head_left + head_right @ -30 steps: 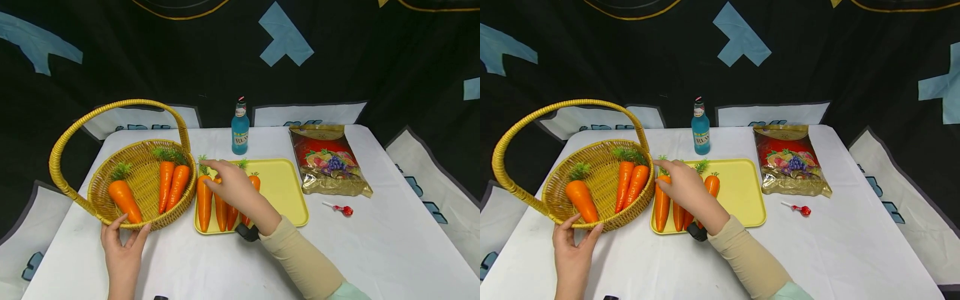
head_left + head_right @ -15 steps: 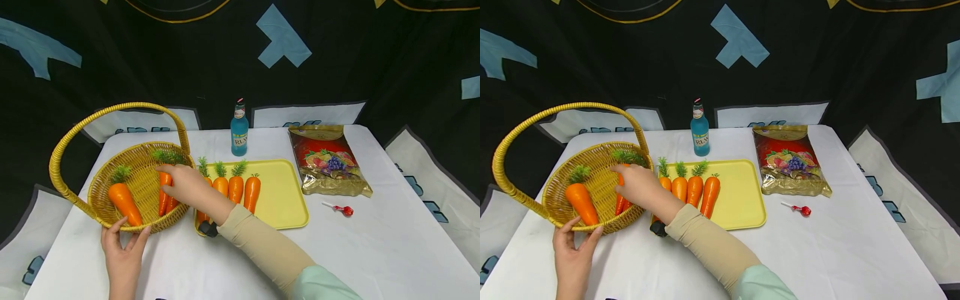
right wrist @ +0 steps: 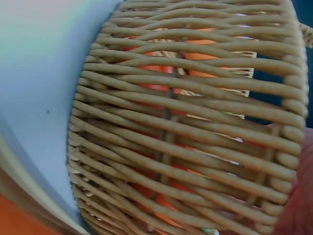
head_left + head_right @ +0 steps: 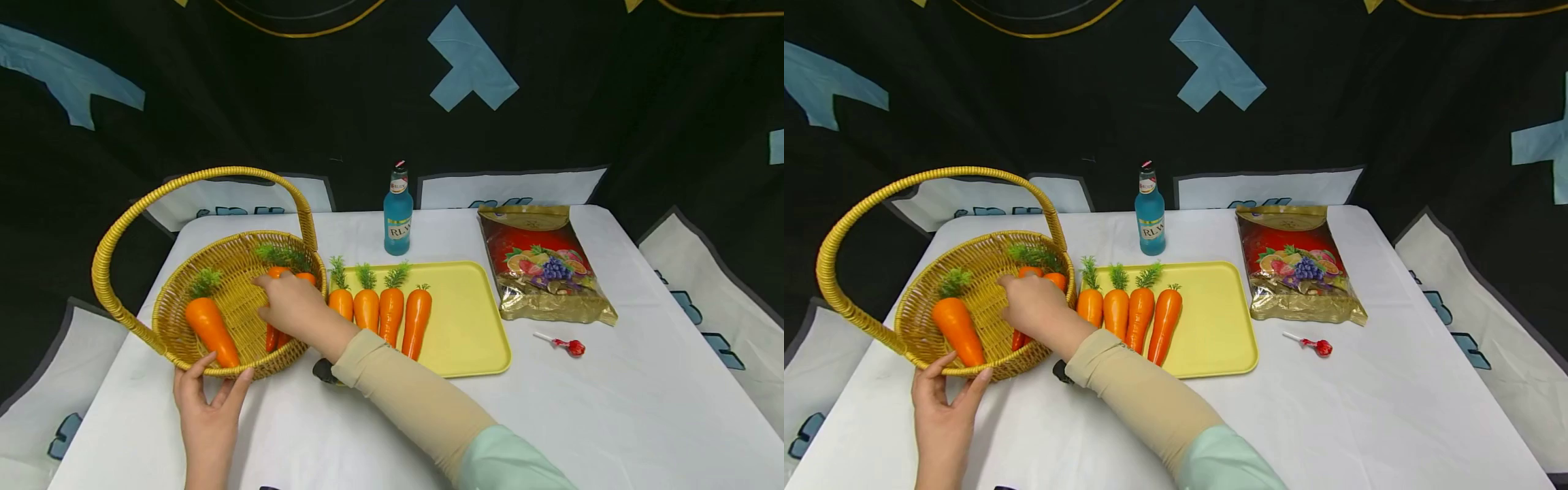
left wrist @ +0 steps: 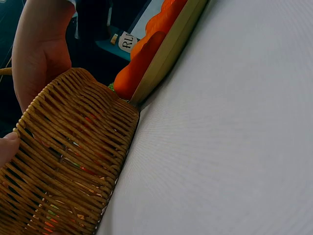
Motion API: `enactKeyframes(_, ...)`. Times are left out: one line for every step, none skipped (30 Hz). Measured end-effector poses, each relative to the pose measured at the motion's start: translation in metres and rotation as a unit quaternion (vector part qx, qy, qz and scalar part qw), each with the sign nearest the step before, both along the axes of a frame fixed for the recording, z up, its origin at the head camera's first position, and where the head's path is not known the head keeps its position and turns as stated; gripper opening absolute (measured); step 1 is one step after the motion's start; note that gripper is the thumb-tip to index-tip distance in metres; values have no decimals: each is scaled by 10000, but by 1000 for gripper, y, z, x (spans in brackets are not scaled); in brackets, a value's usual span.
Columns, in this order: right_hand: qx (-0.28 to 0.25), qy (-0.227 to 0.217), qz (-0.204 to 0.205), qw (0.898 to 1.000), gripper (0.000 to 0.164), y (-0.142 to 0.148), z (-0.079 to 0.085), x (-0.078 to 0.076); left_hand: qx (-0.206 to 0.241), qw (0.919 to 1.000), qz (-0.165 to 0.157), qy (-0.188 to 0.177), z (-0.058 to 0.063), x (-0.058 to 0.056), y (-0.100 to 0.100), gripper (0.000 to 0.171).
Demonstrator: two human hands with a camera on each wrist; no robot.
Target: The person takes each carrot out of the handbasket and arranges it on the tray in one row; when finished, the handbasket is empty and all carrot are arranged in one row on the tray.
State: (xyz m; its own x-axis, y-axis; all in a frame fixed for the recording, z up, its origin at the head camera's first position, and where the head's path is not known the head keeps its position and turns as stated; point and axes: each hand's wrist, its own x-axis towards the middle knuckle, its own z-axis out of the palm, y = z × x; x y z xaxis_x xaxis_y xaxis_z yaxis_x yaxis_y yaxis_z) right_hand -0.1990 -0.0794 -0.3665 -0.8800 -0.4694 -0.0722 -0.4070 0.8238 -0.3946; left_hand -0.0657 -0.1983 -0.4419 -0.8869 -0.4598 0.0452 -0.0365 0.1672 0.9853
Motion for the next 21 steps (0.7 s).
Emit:
enactKeyframes(38, -24, -26, 10000, 52, -1, -1, 0, -35, 10000, 10, -50, 0, 0, 0, 64)
enactKeyframes(55, -49, -49, 10000, 52, -3, -2, -1, -50, 10000, 19, -83, 1, 0, 0, 64)
enactKeyframes(78, -76, -71, 9999, 52, -4, -3, -1, -56, 9999, 28, -114, 1, 0, 0, 64)
enactKeyframes(110, -92, -86, 9999, 52, -5, -4, -1, -58, 9999, 37, -129, 1, 1, 0, 64)
enactKeyframes(132, -111, -108, 9998, 52, -7, -4, -2, -34, 9999, 35, -117, 1, 0, -1, 64)
enactKeyframes(178, -113, -122, 9997, 52, -8, -5, -2, -63, 9999, 35, -97, 1, 0, -1, 64)
enactKeyframes(225, -115, -135, 9996, 53, -9, -5, -3, -72, 9999, 29, -71, 1, 0, -1, 64)
enactKeyframes(270, -98, -143, 9995, 52, -11, -6, -3, -76, 10000, 25, -36, 1, 0, -1, 64)
enactKeyframes(322, -94, -140, 9993, 53, -12, -7, -4, -84, 10000, 19, -18, 1, 0, -1, 64)
enactKeyframes(364, -99, -139, 9992, 53, -13, -8, -5, -97, 10000, 10, 5, 1, 0, -1, 64)
enactKeyframes(419, -74, -126, 9990, 52, -14, -8, -5, -102, 9999, 1, 23, 1, -1, -1, 64)
enactKeyframes(485, -19, -107, 9988, 52, -15, -9, -6, -112, 9999, -8, 38, 1, -1, 0, 64)
enactKeyframes(533, 13, -91, 9985, 51, -16, -10, -6, -120, 9999, -19, 44, 1, 0, 0, 64)
enactKeyframes(573, 33, -86, 9983, 51, -18, -11, -6, -137, 9999, -21, 43, 1, 0, 0, 64)
enactKeyframes(608, 39, -90, 9981, 50, -19, -11, -6, -158, 9999, -26, 29, 1, 0, 0, 64)
enactKeyframes(663, 59, -87, 9977, 50, -20, -12, -7, -167, 9998, -34, 36, 1, 0, 0, 64)
enactKeyframes(720, 72, -86, 9973, 49, -21, -12, -7, -179, 9998, -36, 34, 1, 0, 0, 64)
enactKeyframes(769, 65, -88, 9970, 49, -23, -13, -7, -196, 9998, -37, 36, 1, 0, 1, 64)
enactKeyframes(814, 49, -93, 9966, 48, -24, -13, -7, -193, 9998, -36, 32, 1, 0, 1, 64)
enactKeyframes(859, 44, -104, 9962, 48, -25, -14, -6, -178, 9998, -32, 28, 1, 1, 1, 64)
enactKeyframes(919, 35, -111, 9957, 48, -26, -14, -6, -142, 9999, -34, 34, 1, 1, 1, 64)
